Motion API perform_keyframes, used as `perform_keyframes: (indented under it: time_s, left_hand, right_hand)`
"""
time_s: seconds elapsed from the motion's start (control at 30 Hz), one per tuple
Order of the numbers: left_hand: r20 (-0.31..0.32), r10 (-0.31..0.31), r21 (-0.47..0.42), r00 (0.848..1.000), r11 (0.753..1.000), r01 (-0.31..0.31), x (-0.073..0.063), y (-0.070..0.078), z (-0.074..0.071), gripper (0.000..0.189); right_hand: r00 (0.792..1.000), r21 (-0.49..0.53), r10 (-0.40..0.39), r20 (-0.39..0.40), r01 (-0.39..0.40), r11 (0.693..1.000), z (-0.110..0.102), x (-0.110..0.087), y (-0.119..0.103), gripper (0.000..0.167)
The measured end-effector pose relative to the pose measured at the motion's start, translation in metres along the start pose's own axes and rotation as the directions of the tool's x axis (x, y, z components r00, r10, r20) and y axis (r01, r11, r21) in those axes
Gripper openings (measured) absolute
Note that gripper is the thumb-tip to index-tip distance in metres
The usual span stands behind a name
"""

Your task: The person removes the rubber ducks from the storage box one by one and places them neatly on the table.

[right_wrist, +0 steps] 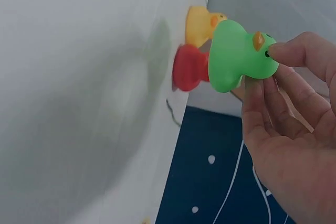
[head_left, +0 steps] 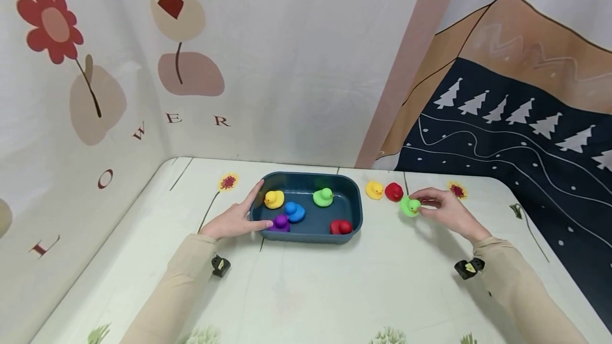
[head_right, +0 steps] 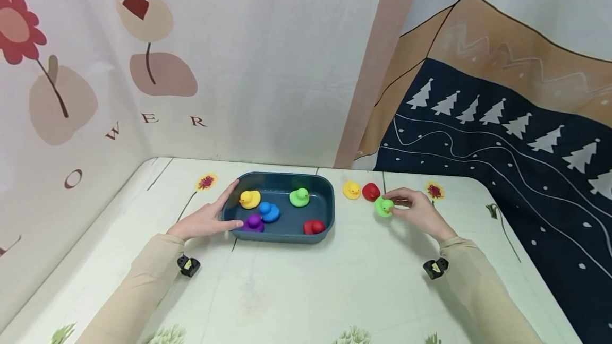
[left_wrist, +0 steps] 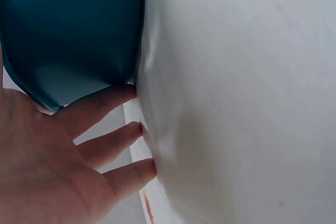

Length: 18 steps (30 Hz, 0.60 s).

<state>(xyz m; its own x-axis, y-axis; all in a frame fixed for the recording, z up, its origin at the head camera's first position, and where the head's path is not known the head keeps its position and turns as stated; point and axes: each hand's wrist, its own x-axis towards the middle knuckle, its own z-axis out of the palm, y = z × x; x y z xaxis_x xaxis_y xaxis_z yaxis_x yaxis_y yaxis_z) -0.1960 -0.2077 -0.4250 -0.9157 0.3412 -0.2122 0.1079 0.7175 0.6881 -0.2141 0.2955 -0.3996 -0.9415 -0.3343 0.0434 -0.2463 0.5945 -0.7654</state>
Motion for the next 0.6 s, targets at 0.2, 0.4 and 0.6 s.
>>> perform_keyframes:
  time_s: [0.2,0.4,0.6]
  left_hand:
    - [-0.002,-0.009,0.01,1.0,1.0,0.009,0.0,-0.002,0.001,0.108]
    - [-0.003,-0.003,0.01,1.0,1.0,0.003,0.0,-0.001,0.001,0.108]
    - [-0.002,0.007,0.003,1.0,1.0,-0.007,-0.001,0.0,0.0,0.108]
  right_hand:
    - [0.999,-0.011,0.044,-0.011,-0.044,0.999,-0.005,0.002,0.006,0.033]
    - [0.999,-0.009,0.042,-0.023,-0.043,0.999,-0.008,0.005,0.013,0.033]
    - [0.997,-0.01,0.076,-0.023,-0.076,0.997,-0.011,0.011,0.022,0.034]
